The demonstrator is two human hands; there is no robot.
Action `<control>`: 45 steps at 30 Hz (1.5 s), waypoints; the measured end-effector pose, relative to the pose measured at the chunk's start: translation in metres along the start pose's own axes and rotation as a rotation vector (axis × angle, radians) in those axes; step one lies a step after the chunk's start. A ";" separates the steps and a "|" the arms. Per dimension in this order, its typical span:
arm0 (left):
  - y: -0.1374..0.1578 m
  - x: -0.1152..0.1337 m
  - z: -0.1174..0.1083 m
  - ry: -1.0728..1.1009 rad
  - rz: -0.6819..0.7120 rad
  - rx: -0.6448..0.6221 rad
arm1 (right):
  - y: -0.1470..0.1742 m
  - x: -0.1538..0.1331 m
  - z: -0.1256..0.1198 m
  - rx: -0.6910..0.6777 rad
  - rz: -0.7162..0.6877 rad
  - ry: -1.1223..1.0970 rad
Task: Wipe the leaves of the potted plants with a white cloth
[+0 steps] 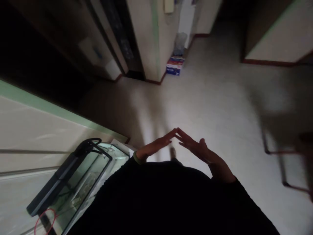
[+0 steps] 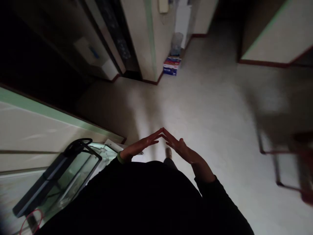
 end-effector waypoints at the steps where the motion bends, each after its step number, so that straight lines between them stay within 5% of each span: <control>1: -0.014 0.004 -0.028 -0.010 0.000 0.071 | -0.043 -0.002 -0.004 -0.061 0.004 0.029; 4: -0.034 0.013 -0.122 0.024 0.027 0.379 | -0.176 -0.020 0.011 -0.229 -0.016 0.235; 8: -0.042 0.000 -0.242 0.068 0.096 0.782 | -0.333 -0.050 0.068 -0.460 -0.124 0.485; 12: -0.087 -0.025 -0.356 0.103 0.054 0.974 | -0.468 -0.055 0.080 -0.553 -0.136 0.595; 15: -0.155 -0.014 -0.439 0.119 0.009 0.936 | -0.563 -0.052 0.033 -0.494 -0.046 0.569; 22: -0.357 0.064 -0.613 0.082 0.012 0.665 | -0.764 -0.059 -0.127 -0.173 0.097 0.413; 26: -0.451 0.075 -0.717 0.094 0.041 0.672 | -0.894 -0.055 -0.158 -0.103 0.089 0.339; 30: -0.481 0.086 -0.837 0.118 0.028 0.814 | -1.040 -0.065 -0.129 -0.255 0.106 0.332; 36: -0.449 0.109 -1.017 0.147 -0.025 1.177 | -1.234 -0.113 -0.021 -0.608 0.064 0.380; 39: -0.455 0.121 -1.107 0.140 -0.037 1.251 | -1.327 -0.129 0.012 -0.659 0.027 0.384; 42: -0.496 0.142 -1.202 0.134 -0.012 1.175 | -1.427 -0.138 0.004 -0.548 0.018 0.345; 45: -0.564 0.163 -1.297 0.130 -0.043 1.057 | -1.521 -0.141 -0.049 -0.339 0.075 0.282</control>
Point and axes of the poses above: each hand's wrist, its own y-axis away from the middle knuckle, its own z-axis out of the palm, x = y × z, the point moved 9 cm from there along -y, towards the middle knuckle, and after that the axes turned 10 degrees about x, right-handed, at the moved point
